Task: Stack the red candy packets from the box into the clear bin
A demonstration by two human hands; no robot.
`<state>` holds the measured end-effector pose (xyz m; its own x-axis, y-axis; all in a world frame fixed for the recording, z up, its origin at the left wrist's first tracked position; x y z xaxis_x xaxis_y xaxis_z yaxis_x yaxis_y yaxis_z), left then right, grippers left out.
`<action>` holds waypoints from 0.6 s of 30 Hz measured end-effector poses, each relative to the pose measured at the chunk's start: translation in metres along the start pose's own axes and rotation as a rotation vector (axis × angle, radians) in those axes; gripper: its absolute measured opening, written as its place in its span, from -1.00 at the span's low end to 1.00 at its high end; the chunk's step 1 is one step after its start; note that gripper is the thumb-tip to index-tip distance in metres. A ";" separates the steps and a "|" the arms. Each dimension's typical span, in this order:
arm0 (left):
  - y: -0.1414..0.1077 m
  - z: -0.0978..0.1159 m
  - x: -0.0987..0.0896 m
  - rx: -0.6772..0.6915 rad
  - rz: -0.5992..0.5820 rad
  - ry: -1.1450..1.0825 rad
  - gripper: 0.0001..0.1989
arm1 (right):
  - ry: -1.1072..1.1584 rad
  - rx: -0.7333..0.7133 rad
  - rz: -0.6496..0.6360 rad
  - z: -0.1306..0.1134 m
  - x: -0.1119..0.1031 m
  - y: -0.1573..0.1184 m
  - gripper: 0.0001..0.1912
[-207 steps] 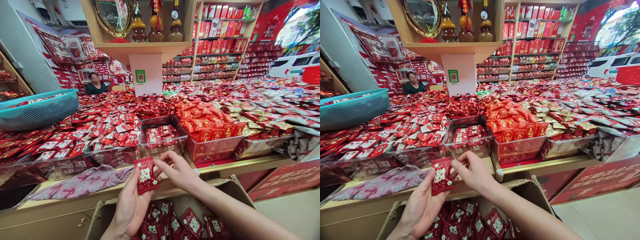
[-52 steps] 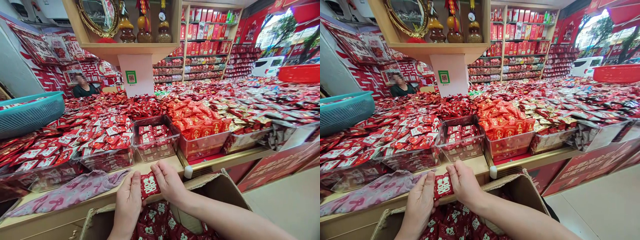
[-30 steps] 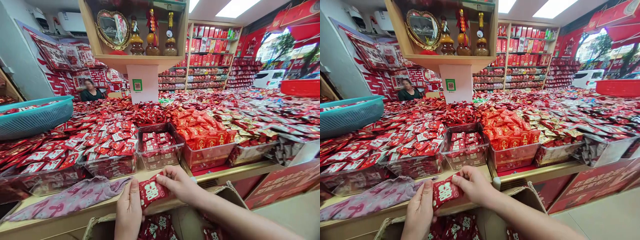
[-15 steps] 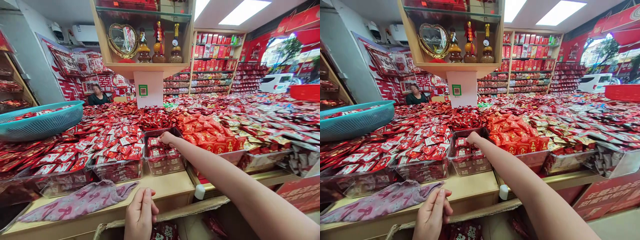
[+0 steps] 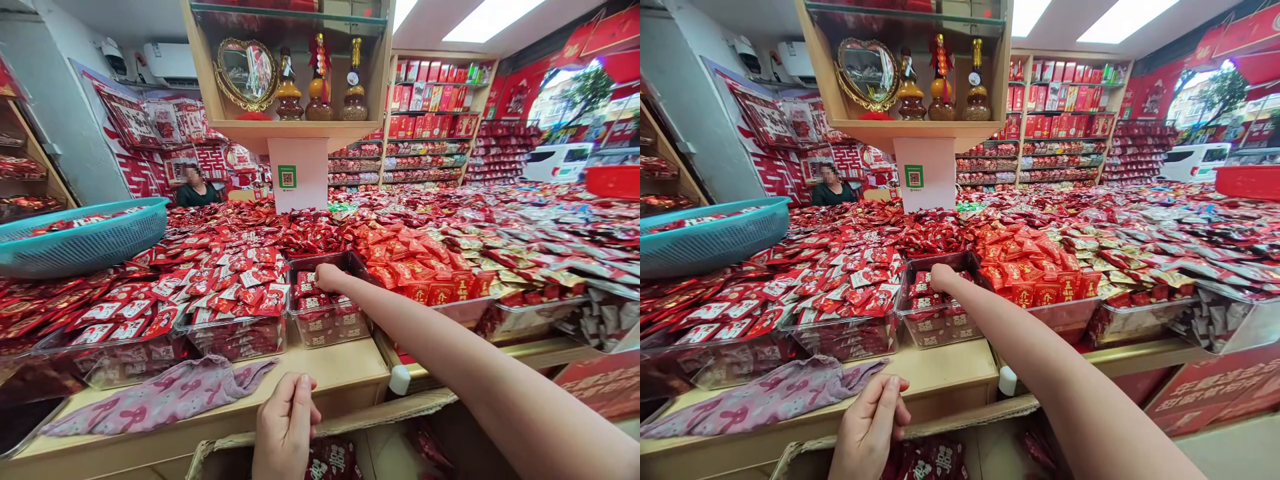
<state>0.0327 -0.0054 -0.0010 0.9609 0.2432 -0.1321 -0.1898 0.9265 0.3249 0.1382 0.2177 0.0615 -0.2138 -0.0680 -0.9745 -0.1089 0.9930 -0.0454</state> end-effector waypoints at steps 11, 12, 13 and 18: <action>0.001 0.001 0.000 0.012 -0.010 0.001 -0.71 | -0.026 -0.095 0.158 0.008 -0.022 -0.017 -0.79; 0.001 0.001 0.000 0.010 -0.013 0.000 -0.71 | -0.020 -0.105 0.167 0.008 -0.022 -0.019 -0.78; 0.001 0.001 0.001 0.008 -0.011 -0.001 -0.72 | -0.015 -0.115 0.173 0.007 -0.022 -0.020 -0.77; 0.001 0.003 0.002 0.010 0.028 -0.003 -0.72 | -0.041 -0.135 0.121 0.003 -0.018 -0.025 -0.76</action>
<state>0.0349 -0.0053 0.0021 0.9561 0.2676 -0.1198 -0.2143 0.9166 0.3375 0.1473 0.1947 0.0796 -0.1941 0.0582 -0.9793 -0.2147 0.9715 0.1003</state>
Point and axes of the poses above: each hand's wrist, its own y-axis towards the middle knuckle, its own x-axis out of the palm, z = x × y, the point moved 1 cm from there along y, towards the middle knuckle, and after that the axes turned 8 degrees about x, right-handed, at the moved point
